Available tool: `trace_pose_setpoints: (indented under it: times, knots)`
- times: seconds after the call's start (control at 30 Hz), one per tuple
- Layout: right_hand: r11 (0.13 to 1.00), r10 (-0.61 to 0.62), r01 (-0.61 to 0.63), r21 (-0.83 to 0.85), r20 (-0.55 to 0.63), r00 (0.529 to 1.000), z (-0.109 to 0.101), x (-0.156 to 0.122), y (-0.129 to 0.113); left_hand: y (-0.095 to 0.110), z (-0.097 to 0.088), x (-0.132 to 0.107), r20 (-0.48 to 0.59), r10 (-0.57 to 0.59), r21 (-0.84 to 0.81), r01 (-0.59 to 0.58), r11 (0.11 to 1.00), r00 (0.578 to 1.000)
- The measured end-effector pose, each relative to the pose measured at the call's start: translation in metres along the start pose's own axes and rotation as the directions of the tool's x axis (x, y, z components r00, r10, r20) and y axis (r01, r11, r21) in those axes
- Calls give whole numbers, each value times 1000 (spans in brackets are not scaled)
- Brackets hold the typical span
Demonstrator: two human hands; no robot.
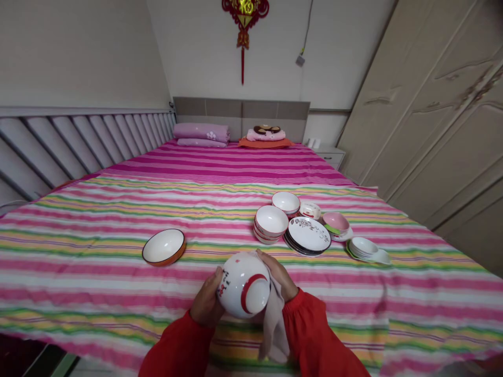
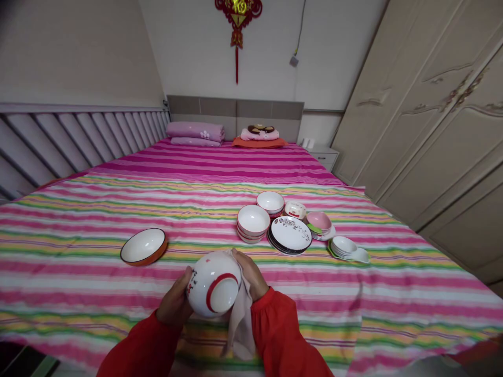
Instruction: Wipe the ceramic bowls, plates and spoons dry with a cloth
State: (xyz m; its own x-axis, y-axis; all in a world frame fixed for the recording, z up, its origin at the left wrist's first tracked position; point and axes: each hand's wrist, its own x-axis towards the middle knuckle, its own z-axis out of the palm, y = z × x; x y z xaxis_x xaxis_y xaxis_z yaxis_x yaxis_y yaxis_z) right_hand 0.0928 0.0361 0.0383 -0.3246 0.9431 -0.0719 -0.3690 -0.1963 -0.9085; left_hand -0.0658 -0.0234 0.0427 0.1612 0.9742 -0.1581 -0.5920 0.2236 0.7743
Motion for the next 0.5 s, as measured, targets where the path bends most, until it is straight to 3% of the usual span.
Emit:
trace_pose_setpoints:
  times: [0.13, 0.23, 0.4, 0.5]
  knots:
    - [966, 141, -173, 192, 167, 976, 1, -12, 12, -5, -6, 8, 48, -118, -247, 126, 961, 992]
    - [937, 180, -223, 270, 172, 968, 7, -21, 13, -16, -13, 16, 41, -158, -354, 162, 921, 987]
    - [921, 161, -210, 330, 169, 972, 15, -31, 4, -31, -19, 31, -37, -252, -304, 229, 925, 967]
    - [927, 125, -169, 334, 147, 981, 18, -32, -2, -30, -20, 33, -129, -186, -211, 156, 965, 974]
